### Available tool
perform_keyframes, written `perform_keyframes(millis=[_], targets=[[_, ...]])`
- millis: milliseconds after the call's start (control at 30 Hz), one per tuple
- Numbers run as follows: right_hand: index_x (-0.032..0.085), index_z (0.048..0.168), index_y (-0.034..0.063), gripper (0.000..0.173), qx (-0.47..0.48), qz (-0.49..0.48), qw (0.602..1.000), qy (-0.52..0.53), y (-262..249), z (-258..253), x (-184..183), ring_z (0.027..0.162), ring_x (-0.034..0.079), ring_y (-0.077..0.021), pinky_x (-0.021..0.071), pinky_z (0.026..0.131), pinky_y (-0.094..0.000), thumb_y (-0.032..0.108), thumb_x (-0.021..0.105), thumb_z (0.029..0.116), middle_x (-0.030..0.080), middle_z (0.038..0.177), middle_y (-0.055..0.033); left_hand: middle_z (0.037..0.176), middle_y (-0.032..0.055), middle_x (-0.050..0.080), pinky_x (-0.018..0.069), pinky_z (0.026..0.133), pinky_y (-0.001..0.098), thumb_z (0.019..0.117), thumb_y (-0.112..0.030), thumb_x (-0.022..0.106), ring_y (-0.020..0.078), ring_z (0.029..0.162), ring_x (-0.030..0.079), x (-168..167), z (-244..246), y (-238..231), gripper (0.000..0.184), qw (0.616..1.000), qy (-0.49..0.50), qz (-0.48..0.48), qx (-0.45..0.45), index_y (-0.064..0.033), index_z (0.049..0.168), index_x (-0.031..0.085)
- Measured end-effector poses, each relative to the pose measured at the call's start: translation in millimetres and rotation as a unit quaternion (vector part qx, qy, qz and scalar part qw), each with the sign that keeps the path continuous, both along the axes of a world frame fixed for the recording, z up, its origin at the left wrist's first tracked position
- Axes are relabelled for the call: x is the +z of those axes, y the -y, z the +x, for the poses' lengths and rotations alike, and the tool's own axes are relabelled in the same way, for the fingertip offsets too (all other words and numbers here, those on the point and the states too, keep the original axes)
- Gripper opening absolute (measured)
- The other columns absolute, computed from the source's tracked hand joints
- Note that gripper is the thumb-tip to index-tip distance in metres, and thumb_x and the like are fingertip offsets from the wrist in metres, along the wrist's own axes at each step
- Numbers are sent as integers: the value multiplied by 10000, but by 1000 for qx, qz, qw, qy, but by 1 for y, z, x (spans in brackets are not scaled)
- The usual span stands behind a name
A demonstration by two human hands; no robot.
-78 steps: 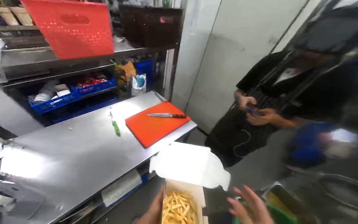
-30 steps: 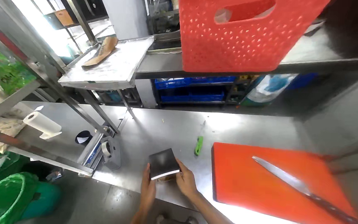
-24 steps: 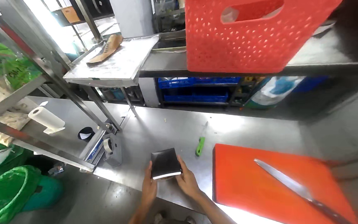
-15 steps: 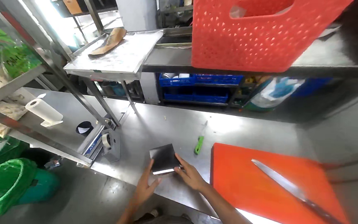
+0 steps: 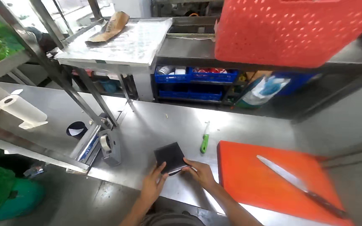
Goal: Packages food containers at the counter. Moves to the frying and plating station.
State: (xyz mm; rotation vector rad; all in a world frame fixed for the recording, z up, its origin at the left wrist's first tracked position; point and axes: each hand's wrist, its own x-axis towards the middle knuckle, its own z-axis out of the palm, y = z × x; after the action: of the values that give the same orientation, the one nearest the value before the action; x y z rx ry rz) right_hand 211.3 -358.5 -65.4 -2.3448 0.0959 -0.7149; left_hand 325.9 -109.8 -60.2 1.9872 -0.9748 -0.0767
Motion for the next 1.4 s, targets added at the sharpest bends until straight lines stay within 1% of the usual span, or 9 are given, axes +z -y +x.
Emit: perform_keyframes(millis=[167, 400, 567, 667, 833, 967, 1067, 1300, 1400], targets=[[803, 1047, 139, 229, -19, -30, 999, -10, -10, 7, 26, 871, 742, -79, 631, 817, -318, 331, 694, 984, 781, 945, 19, 1463, 152, 564, 555, 1027, 427, 1036, -434, 569, 235, 1285, 609, 0, 20, -10, 419, 1000, 12, 8, -15, -280, 1422, 628], [754, 1079, 103, 175, -45, -176, 983, -14, -34, 13, 23, 869, 749, -137, 625, 802, -317, 217, 633, 1023, 778, 975, -25, 1557, 157, 413, 481, 1063, 527, 994, -572, 569, 325, 1400, 443, -13, 55, -18, 421, 997, 52, -18, -53, -403, 1375, 636], [783, 1109, 180, 222, -78, -262, 955, -112, -46, 14, 53, 1068, 721, -180, 603, 918, -383, 288, 614, 1016, 741, 1202, -33, 1687, 161, 211, 367, 1210, 503, 619, -772, 823, 300, 1544, 263, -20, 109, -25, 1284, 994, -18, -17, -110, -168, 1618, 289], [747, 1236, 245, 293, -31, -303, 938, -167, -65, 32, 83, 1106, 708, -213, 599, 910, -412, 215, 571, 1004, 673, 1360, -38, 1687, 154, 221, 301, 1245, 483, 535, -843, 796, 281, 1539, 274, -36, 132, -14, 1499, 988, -1, 10, -154, -83, 1644, 134], [629, 1402, 357, 537, 134, -353, 879, -291, -90, 80, 117, 981, 723, -235, 612, 752, -423, 51, 586, 963, 581, 1482, -18, 1644, 159, 315, 305, 1237, 466, 541, -663, 891, 280, 1495, 352, -51, 134, 3, 1450, 982, -25, -46, -182, -50, 1631, 157], [544, 1468, 419, 512, 189, -391, 827, -357, -97, 102, 128, 876, 709, -257, 584, 622, -410, 161, 562, 1026, 485, 1563, -58, 1596, 196, 381, 340, 1215, 480, 535, -640, 903, 303, 1463, 397, -56, 136, 3, 1460, 978, -51, -85, -184, -43, 1630, 145], [603, 1429, 330, 484, 208, -421, 809, -354, -99, 107, 128, 831, 705, -270, 582, 598, -394, 94, 572, 1008, 504, 1533, -116, 1591, 188, 388, 348, 1212, 461, 532, -672, 881, 291, 1455, 407, -57, 136, 3, 1473, 981, -48, -65, -178, -52, 1634, 124], [625, 1414, 263, 503, 209, -402, 818, -354, -101, 109, 116, 835, 711, -279, 602, 639, -409, 26, 621, 970, 497, 1533, -137, 1551, 198, 439, 349, 1211, 452, 535, -674, 877, 303, 1437, 432, -53, 137, 2, 1450, 982, -58, -43, -176, -21, 1617, 164], [705, 1288, 181, 276, 162, -368, 863, -305, -94, 100, 111, 849, 725, -218, 623, 695, -371, 176, 596, 1035, 680, 1278, -76, 1559, 180, 432, 366, 1203, 440, 523, -663, 887, 285, 1440, 430, -50, 138, 4, 1450, 981, -68, -32, -177, -47, 1621, 167]])
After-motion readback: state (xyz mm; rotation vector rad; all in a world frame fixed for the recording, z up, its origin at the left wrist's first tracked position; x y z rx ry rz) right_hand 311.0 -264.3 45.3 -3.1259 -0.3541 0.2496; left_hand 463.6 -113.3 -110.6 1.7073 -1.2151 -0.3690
